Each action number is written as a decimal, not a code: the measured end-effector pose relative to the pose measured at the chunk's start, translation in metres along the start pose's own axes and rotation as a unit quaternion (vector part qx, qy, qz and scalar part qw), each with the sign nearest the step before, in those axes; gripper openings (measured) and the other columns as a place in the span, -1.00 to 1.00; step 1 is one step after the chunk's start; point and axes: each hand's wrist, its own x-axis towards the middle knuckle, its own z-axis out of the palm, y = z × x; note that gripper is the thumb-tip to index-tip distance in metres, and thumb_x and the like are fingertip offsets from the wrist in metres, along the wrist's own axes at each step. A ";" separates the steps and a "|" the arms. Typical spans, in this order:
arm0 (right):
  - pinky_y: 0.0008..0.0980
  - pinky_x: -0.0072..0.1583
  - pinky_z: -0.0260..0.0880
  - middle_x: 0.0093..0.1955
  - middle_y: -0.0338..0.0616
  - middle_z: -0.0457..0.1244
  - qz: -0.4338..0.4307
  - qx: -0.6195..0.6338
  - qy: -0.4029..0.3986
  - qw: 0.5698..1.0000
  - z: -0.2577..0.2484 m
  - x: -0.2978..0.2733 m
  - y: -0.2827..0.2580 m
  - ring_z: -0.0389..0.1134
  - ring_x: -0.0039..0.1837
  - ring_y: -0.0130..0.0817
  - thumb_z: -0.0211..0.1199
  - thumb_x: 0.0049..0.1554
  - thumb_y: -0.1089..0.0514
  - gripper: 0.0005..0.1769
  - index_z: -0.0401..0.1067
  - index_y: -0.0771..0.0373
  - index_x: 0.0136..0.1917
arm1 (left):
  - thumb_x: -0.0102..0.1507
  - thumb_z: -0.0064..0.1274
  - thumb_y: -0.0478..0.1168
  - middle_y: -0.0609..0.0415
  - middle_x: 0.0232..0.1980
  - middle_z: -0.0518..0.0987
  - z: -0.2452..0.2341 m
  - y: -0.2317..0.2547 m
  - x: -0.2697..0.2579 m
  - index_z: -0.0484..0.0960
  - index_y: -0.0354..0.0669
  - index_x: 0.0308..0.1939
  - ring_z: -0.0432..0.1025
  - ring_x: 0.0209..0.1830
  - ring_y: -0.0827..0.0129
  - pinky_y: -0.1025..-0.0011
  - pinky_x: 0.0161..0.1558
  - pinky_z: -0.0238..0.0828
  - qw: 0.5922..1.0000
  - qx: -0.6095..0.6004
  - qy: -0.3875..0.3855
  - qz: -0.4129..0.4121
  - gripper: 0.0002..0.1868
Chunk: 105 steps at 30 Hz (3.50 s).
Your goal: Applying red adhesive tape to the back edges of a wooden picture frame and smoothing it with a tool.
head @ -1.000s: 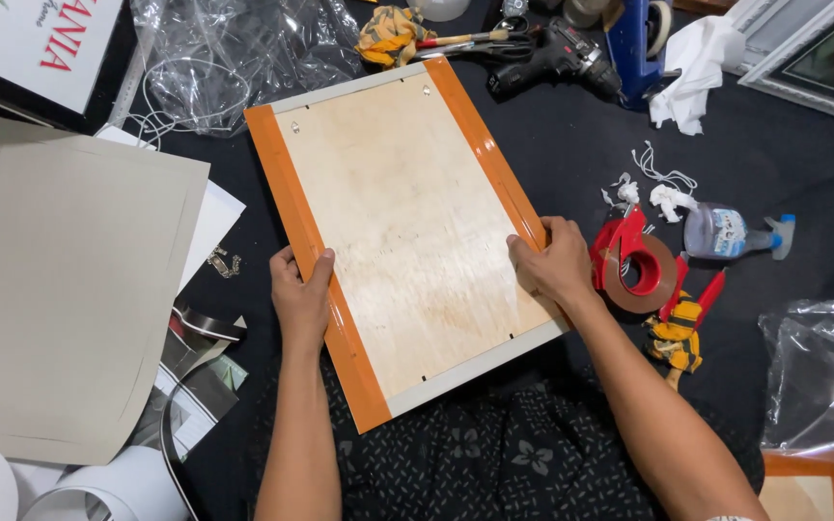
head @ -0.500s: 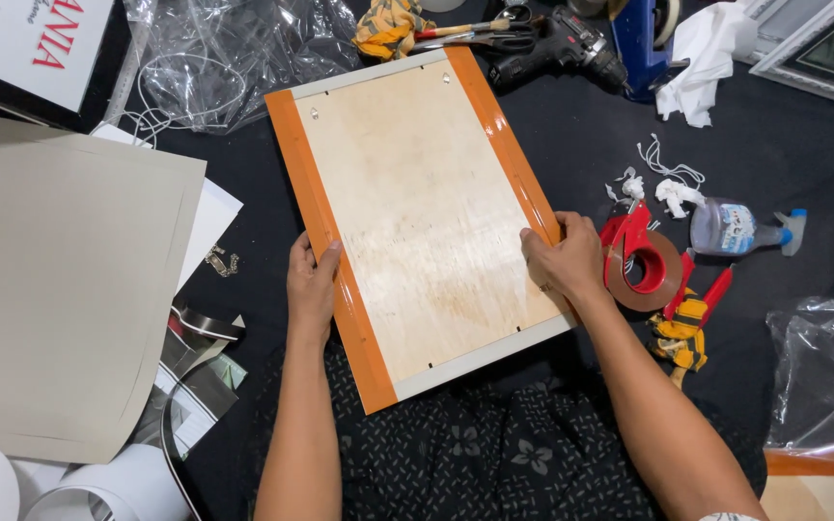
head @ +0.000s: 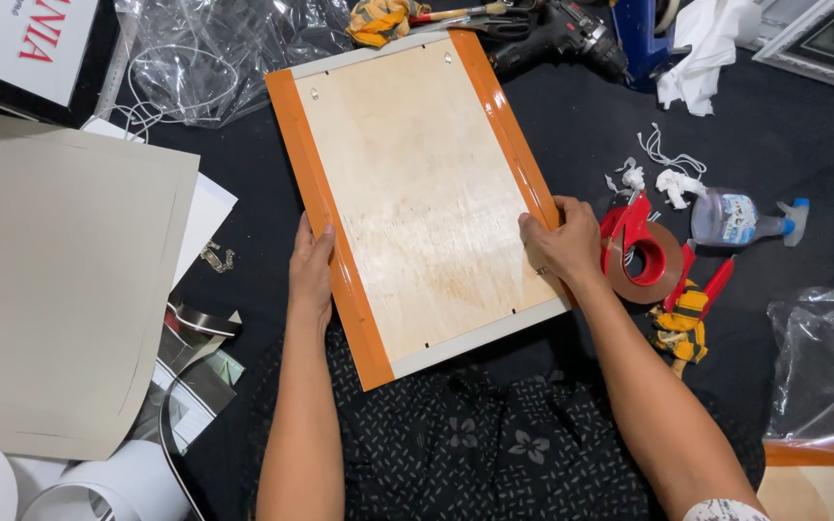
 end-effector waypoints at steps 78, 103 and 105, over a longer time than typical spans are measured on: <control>0.08 0.33 0.24 0.23 0.23 0.28 -0.037 -0.121 0.024 0.992 -0.163 -0.100 -0.011 0.25 0.38 0.21 0.53 -0.17 0.00 -0.18 0.31 0.27 0.30 | 0.39 -0.64 0.36 -0.39 0.33 0.48 0.108 -0.171 -0.168 0.49 -0.41 0.32 0.39 0.34 -0.14 -0.08 0.26 0.36 0.677 0.635 -0.363 -0.078 -0.05; -0.47 -0.08 0.33 -0.40 -0.17 0.27 -0.239 -0.029 -0.069 0.968 -0.097 -0.175 -0.079 0.42 -0.17 -0.18 0.57 -0.29 0.03 -0.42 0.51 0.01 0.03 | 0.35 -0.09 0.21 -0.17 0.70 -0.19 0.069 -0.244 -0.167 -0.07 -0.19 0.63 -0.34 0.68 -0.09 -0.01 0.57 -0.45 0.609 0.737 -0.292 0.003 -0.06; -0.36 -0.13 0.35 -0.38 -0.06 0.27 -0.268 -0.030 -0.092 0.958 -0.103 -0.177 -0.085 0.41 -0.19 -0.12 0.60 -0.25 0.08 -0.38 0.54 0.09 0.11 | 0.22 -0.06 -0.37 -0.33 0.11 0.63 0.056 -0.254 -0.177 0.64 -0.37 0.14 0.50 0.15 -0.19 -0.11 0.18 0.41 0.644 0.633 -0.427 0.050 -0.58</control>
